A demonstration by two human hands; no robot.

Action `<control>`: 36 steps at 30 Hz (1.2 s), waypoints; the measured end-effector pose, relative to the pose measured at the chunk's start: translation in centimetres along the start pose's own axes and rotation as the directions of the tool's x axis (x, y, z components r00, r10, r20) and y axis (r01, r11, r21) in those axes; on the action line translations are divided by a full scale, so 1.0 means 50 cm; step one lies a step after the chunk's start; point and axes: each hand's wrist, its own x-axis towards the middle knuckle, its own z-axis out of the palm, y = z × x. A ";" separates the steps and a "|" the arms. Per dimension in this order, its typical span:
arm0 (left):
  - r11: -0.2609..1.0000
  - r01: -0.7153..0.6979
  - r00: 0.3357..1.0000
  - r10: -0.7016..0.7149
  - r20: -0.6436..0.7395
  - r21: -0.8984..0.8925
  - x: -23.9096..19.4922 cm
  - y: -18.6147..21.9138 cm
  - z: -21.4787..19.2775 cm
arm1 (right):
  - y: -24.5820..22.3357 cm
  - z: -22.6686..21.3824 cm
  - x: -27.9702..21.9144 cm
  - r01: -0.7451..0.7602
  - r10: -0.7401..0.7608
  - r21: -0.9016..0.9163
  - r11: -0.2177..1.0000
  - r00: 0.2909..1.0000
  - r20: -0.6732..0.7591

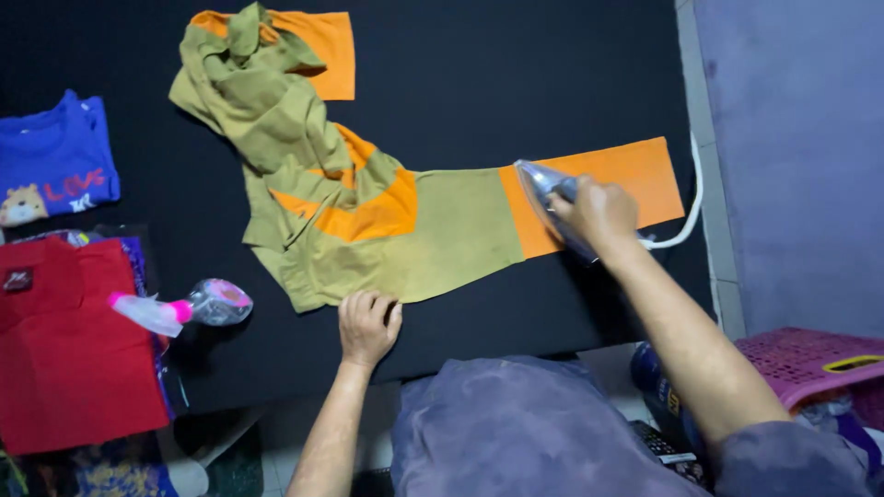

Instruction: Ironing a multi-colored long-sleeved shirt on a flat surface.

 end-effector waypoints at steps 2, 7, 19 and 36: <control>1.000 0.003 1.000 -0.004 0.015 0.023 0.007 0.002 0.007 | 0.081 0.012 0.007 -0.084 0.084 -0.018 0.996 0.996 -0.027; 0.989 0.044 0.998 -0.048 0.027 0.143 0.061 0.027 0.057 | 0.211 -0.010 0.029 -0.282 0.278 -0.009 0.959 0.952 -0.130; 0.991 -0.131 0.951 0.126 0.282 -0.001 0.249 0.278 0.255 | 0.321 -0.012 0.084 -0.357 0.362 0.055 0.932 0.921 -0.148; 0.998 -0.069 0.947 0.061 0.315 0.014 0.270 0.293 0.233 | 0.340 0.153 0.490 0.124 0.277 0.514 0.849 0.724 -0.632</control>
